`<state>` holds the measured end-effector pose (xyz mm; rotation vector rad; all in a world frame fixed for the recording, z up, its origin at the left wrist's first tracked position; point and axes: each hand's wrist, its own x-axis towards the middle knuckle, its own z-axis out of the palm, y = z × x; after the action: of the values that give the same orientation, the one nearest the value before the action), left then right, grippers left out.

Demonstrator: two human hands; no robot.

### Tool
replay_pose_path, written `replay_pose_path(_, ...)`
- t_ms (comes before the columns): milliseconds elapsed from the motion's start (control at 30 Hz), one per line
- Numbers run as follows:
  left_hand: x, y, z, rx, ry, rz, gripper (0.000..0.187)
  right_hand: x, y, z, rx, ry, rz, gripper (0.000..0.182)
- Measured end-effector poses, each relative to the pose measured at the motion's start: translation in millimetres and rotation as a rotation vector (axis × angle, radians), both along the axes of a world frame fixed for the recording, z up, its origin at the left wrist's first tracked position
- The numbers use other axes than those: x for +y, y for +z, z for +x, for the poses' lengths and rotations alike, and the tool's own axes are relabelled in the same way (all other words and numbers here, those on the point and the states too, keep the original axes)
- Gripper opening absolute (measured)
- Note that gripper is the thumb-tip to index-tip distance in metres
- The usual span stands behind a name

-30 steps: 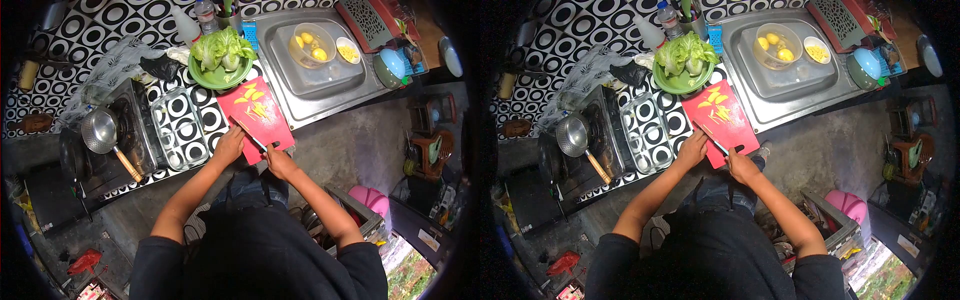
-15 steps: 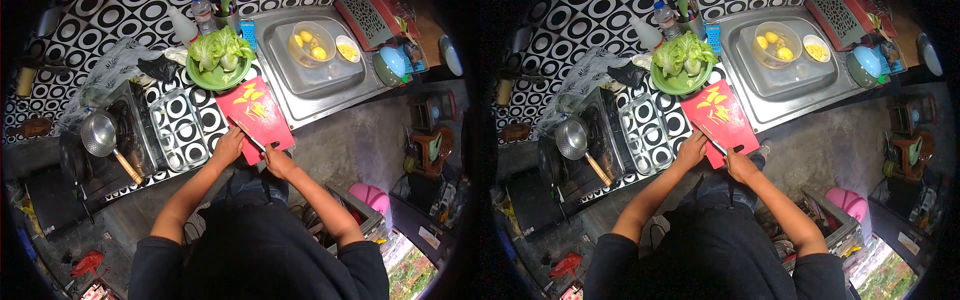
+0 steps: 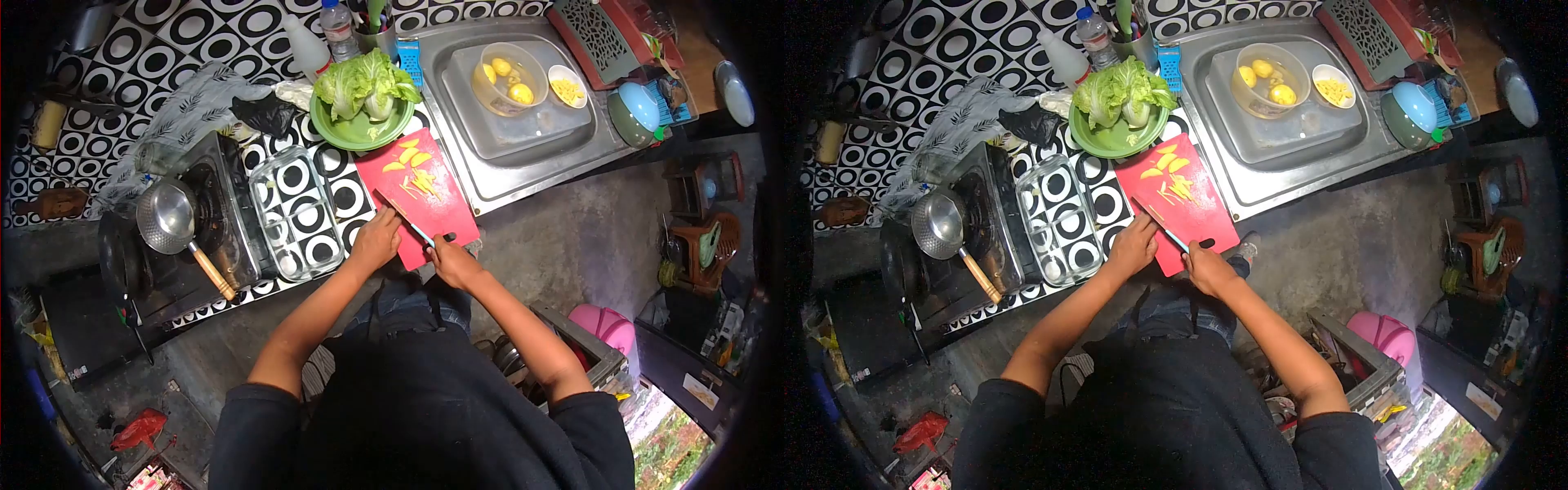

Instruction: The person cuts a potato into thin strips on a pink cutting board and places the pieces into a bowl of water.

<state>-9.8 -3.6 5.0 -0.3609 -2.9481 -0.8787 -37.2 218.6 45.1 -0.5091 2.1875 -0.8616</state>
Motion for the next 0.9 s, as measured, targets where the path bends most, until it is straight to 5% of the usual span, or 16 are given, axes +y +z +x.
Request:
replay_pose_path(167,1.1,-0.2,0.6,-0.001,-0.020,-0.024,0.039,-1.4,-6.7,-1.2,0.006,0.011,0.015,0.030)
replay_pose_path(267,4.0,10.2,0.1,-0.027,-0.011,-0.049,0.023,-4.6,1.0,-1.9,-0.023,0.016,0.071,0.031)
replay_pose_path(900,0.0,10.2,0.8,-0.080,-0.023,-0.055,0.023,-26.9,-21.2,-7.3,0.068,-0.027,0.014,0.030)
